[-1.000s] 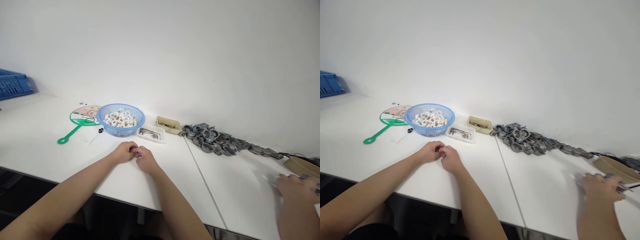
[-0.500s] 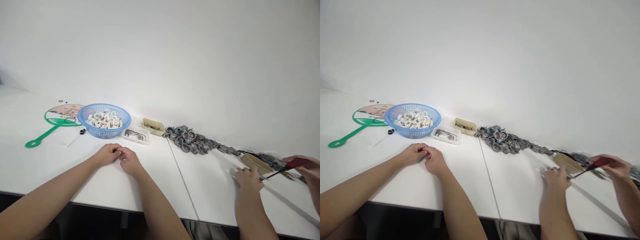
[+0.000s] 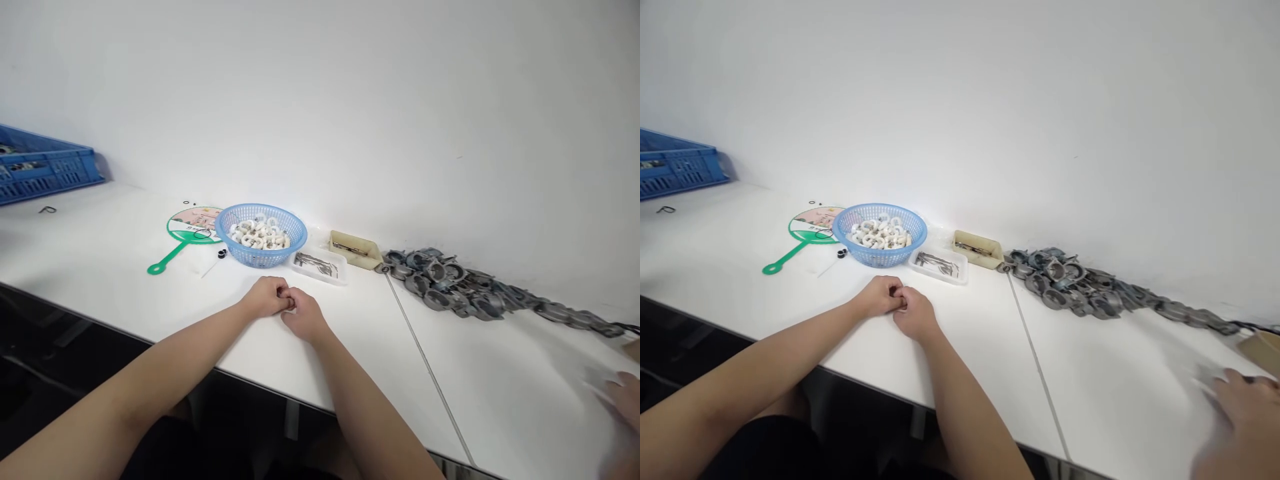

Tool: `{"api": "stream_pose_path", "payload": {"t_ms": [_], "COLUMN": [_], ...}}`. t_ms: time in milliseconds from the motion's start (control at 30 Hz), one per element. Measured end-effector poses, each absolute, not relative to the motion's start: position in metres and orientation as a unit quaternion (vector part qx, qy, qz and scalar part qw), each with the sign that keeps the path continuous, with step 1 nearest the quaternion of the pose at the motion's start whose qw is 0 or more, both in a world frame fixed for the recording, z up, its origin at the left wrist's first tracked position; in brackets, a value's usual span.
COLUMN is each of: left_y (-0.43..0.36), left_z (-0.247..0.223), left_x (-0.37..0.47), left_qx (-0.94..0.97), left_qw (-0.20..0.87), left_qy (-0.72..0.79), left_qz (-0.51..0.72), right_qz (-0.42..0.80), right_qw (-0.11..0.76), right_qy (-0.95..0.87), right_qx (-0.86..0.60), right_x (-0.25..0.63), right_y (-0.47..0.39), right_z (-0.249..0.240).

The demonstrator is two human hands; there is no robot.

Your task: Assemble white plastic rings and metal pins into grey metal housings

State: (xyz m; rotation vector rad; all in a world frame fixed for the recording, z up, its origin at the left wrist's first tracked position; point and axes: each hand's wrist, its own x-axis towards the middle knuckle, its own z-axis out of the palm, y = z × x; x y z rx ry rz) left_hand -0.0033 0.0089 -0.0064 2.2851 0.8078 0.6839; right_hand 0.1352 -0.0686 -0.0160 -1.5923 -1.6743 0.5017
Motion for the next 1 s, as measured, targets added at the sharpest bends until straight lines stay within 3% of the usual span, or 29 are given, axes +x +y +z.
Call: {"api": "stream_pose_path", "payload": {"t_ms": [533, 1000], "left_y": [-0.021, -0.024], "left_z": [0.003, -0.005], "left_x": [0.0, -0.004], "left_qx": [0.915, 0.918], "left_qw": [0.074, 0.07], "left_qy": [0.339, 0.335], "left_qz": [0.205, 0.198], "right_qz": [0.174, 0.117], "right_qw": [0.354, 0.312], "right_qy": [-0.658, -0.646], "right_qx": [-0.641, -0.687], "right_x": [0.124, 0.117], "right_y": [-0.074, -0.085], "right_z": [-0.004, -0.008]}}
